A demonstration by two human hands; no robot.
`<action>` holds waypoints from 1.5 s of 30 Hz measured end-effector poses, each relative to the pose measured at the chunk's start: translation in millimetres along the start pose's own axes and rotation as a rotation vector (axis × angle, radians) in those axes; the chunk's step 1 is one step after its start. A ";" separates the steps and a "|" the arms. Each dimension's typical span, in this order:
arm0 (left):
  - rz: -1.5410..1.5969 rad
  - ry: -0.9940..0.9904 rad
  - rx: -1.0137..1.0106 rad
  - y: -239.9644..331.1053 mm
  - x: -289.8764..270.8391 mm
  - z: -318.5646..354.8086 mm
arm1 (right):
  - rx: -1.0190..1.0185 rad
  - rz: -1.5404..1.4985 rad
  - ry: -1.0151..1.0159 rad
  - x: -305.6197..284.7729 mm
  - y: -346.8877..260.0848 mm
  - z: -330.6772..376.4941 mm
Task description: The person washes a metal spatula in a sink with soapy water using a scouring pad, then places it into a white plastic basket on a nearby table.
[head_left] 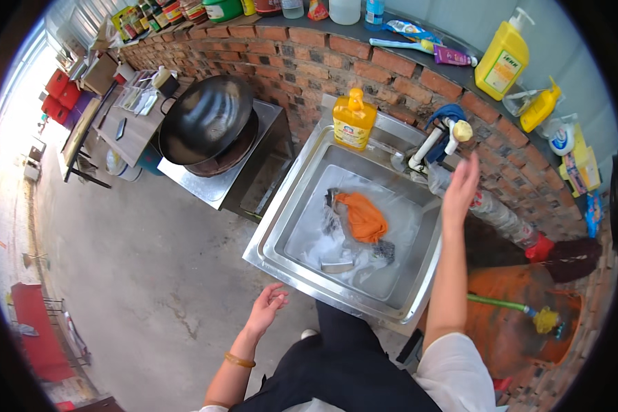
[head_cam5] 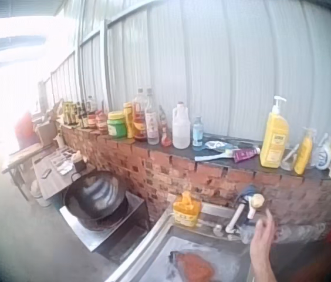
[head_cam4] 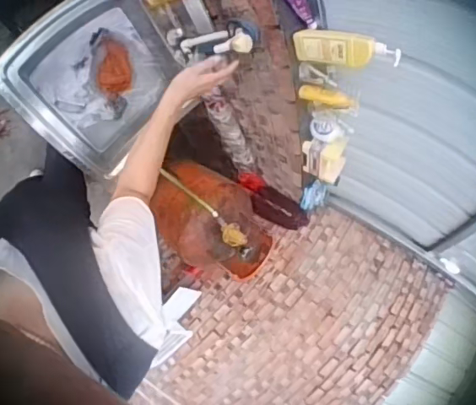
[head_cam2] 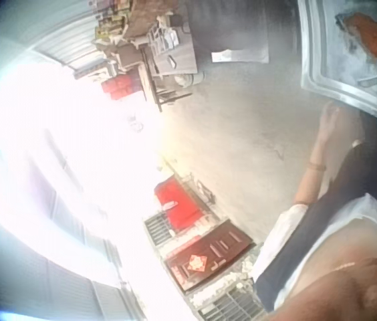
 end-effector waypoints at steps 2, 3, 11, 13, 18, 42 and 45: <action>-0.026 0.009 -0.073 15.5 12.0 -13.9 | -0.105 0.293 -0.173 13.9 -18.4 -56.8; -0.039 0.003 -0.081 15.5 10.7 -27.8 | -0.041 0.510 -0.290 22.1 -26.0 -76.5; -0.292 -0.090 -0.006 64.9 34.3 -130.3 | -0.263 0.826 -0.535 40.6 12.5 -109.9; -0.378 -0.104 0.018 69.1 40.7 -169.1 | -0.336 0.714 -0.578 41.3 17.0 -114.1; -0.883 -0.023 0.084 70.8 67.0 -271.1 | -0.346 0.535 -0.705 38.7 24.3 -118.9; -1.555 -0.234 -0.312 1.2 78.5 -370.9 | 1.078 0.183 -0.084 18.6 246.0 372.3; -1.512 -0.346 -0.577 -5.8 71.3 -353.4 | 1.030 0.186 0.223 -17.2 244.3 361.6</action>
Point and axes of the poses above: each hand's wrist, its own z-axis away from the middle knuckle, its own x-axis out of the palm, y = z × x, the point moved 6 cm from there along -z, towards the middle knuckle, and after that the axes turned 11 degrees about -x, right-handed, at the moved point
